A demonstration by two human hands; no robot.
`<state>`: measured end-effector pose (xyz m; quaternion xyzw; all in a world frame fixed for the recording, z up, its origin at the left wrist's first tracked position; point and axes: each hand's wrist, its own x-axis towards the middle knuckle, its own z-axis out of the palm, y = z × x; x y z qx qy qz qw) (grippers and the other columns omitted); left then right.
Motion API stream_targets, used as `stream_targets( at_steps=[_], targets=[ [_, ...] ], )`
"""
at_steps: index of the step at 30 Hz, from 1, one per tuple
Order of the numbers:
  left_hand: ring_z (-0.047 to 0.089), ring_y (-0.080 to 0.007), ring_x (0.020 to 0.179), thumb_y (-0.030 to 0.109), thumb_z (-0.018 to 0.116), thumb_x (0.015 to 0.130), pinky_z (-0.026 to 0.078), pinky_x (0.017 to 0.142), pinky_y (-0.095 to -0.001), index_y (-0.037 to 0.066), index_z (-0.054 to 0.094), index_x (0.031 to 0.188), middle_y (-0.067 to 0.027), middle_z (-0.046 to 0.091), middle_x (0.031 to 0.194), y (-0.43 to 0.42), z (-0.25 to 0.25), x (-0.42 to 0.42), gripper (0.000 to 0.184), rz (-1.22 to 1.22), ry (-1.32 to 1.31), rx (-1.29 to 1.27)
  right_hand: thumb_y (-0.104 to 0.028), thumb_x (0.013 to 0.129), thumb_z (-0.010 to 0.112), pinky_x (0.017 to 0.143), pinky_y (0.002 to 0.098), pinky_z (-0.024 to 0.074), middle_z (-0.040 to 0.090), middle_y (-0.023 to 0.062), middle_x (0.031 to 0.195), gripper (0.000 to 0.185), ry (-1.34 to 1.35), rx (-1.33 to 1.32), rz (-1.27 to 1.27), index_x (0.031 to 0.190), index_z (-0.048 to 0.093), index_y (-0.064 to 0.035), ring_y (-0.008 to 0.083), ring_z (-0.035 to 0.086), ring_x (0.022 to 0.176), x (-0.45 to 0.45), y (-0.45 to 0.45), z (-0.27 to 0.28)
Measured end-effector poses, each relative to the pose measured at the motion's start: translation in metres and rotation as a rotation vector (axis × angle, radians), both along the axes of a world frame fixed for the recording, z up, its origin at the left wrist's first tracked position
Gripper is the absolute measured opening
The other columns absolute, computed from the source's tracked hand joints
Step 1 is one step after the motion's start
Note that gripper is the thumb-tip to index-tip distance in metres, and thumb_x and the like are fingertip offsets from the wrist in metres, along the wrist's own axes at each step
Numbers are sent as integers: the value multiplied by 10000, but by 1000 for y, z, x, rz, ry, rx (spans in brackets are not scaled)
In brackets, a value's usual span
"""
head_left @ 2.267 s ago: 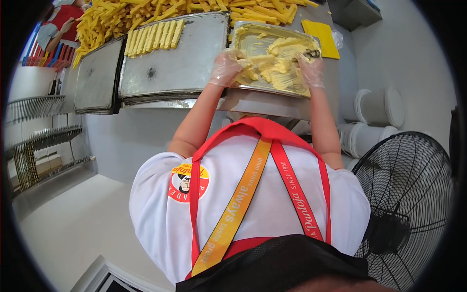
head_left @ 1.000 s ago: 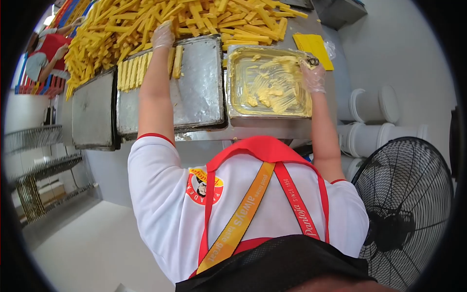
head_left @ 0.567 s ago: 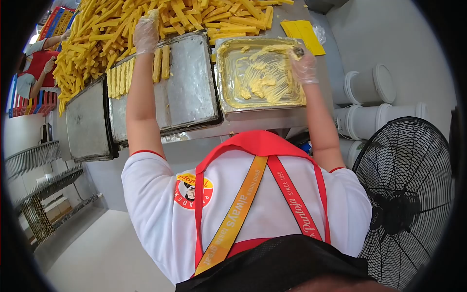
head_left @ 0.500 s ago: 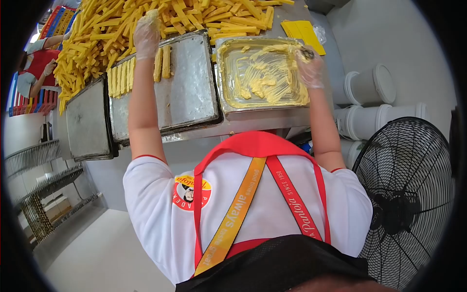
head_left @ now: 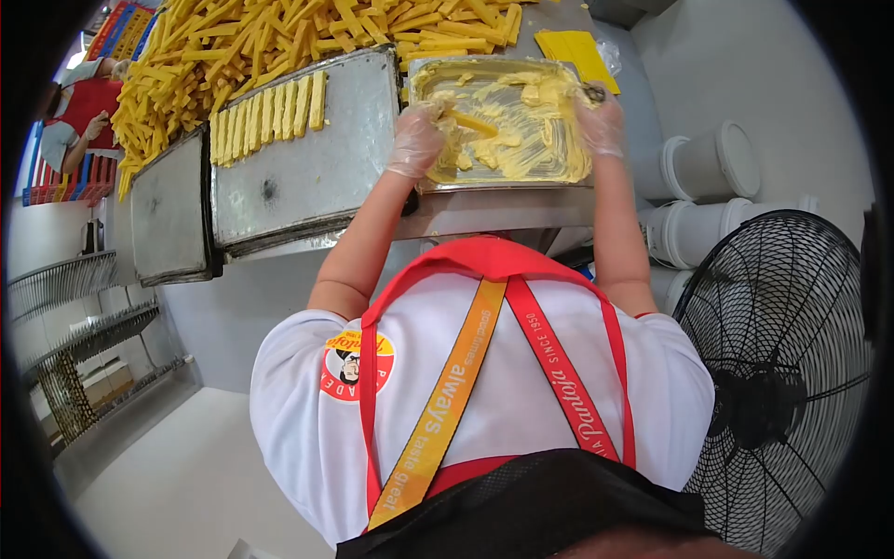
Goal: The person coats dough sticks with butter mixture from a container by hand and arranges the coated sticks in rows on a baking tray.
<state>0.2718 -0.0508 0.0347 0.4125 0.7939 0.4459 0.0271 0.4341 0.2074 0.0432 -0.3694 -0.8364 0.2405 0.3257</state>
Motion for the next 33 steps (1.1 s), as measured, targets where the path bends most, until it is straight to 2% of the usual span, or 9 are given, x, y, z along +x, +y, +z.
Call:
stream_targets(
  at_steps=[6,9,12,15,17,21,24,31,33],
  targets=[
    [614,-403,881,13,601,739,496,757,-445,13,615,1066,-229,644,937,10,-23,16,328,32,116,-68,-205,802,713,749,315,512,689,97,888,229,336,-564,398,948,663,-35,196,657,814,-16,-39,-14],
    [622,-404,854,4,593,737,502,733,-446,16,604,1088,-230,647,912,16,-29,21,351,60,72,-31,-108,818,716,754,263,509,674,52,920,228,61,-231,575,1006,625,-17,143,633,814,-4,-81,22],
    [629,-403,834,4,596,738,508,719,-440,21,610,1069,-224,651,892,16,-40,20,332,68,104,32,-74,819,713,771,254,520,668,49,956,263,358,-704,674,1048,604,-5,142,637,818,3,-100,20],
    [630,-400,842,17,613,742,509,727,-440,32,606,1077,-224,652,902,11,-35,26,336,48,180,70,-111,828,681,742,305,506,661,38,899,132,411,-477,619,936,652,-41,140,633,791,-2,-64,-11],
    [630,-397,844,30,627,745,509,729,-438,34,601,1081,-221,653,905,8,-25,31,336,42,98,12,-128,830,662,705,306,506,669,57,917,110,469,-852,379,921,660,-67,147,633,774,3,-55,-9],
    [631,-387,844,68,662,753,508,737,-430,35,588,1088,-214,653,913,10,-28,36,344,18,93,-11,-94,834,667,701,294,527,665,69,905,127,95,-346,355,923,635,-10,157,638,801,2,-68,18],
    [634,-378,838,120,697,746,505,741,-426,33,600,1056,-206,654,887,12,-27,37,336,80,78,-35,-118,812,715,690,296,517,662,59,841,179,696,-941,507,904,633,11,154,633,795,-7,-90,1],
    [646,-363,871,207,750,703,510,785,-401,30,651,961,-218,665,891,10,-17,37,328,168,-177,-145,-59,842,677,680,278,522,660,62,878,150,78,-36,395,970,617,-10,155,640,796,5,-81,-1],
    [649,-356,878,217,746,698,511,797,-393,32,666,959,-224,668,916,11,-25,33,330,177,-192,-182,-98,830,689,706,301,514,663,63,853,170,223,-99,487,966,625,-19,153,635,780,4,-94,-6]
  ],
)
